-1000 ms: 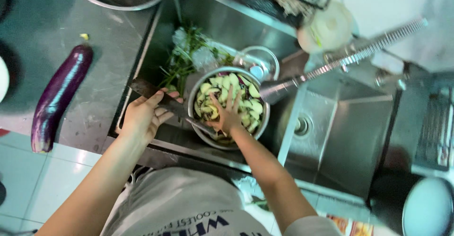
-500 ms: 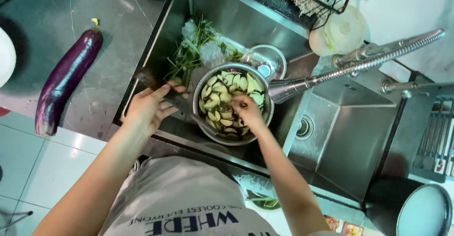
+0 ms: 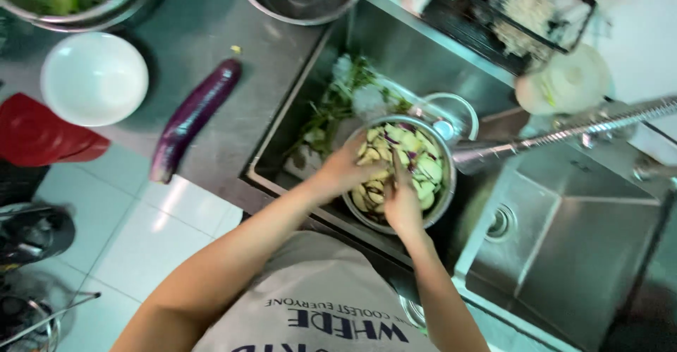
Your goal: The recorder is peeling, cutting, and washing eggplants in a kitchen sink area.
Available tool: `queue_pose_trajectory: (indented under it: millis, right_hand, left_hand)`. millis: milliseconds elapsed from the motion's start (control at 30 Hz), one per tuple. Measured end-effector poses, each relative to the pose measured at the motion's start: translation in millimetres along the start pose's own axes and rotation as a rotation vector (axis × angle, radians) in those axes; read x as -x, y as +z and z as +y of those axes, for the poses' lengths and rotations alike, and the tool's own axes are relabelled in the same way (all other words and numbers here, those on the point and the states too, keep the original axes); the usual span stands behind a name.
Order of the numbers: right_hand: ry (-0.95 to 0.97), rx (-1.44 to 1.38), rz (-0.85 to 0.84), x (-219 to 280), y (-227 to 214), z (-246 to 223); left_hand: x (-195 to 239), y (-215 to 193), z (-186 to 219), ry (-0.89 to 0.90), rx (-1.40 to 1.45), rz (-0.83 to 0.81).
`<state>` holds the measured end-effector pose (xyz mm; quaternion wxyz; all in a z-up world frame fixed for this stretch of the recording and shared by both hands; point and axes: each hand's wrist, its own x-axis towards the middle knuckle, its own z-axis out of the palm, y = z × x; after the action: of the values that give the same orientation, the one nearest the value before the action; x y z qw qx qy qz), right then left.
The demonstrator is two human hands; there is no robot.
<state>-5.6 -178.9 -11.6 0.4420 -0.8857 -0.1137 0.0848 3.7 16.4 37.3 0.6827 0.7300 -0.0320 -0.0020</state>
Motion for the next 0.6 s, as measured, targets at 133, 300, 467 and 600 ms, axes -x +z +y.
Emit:
queue_pose_trajectory:
  millis: [133,300,467,600]
  right_hand:
    - [0.194,0.094,-0.04,23,-12,30]
    - [0.338,-0.095,0.014,35,-12,70]
    - [0.236,-0.057,0.024,20,-12,27]
    - [0.185,-0.104,0.02,16,-10,6]
  left_hand:
    - [21,-131,9,-0.307,-0.428,0.323]
    - [52,-234,-20,-0.227,-1.448,0.525]
    - [40,-239,19,-0.45,-1.309,0.335]
    - [25,-243,33,-0.454,-0.839,0.152]
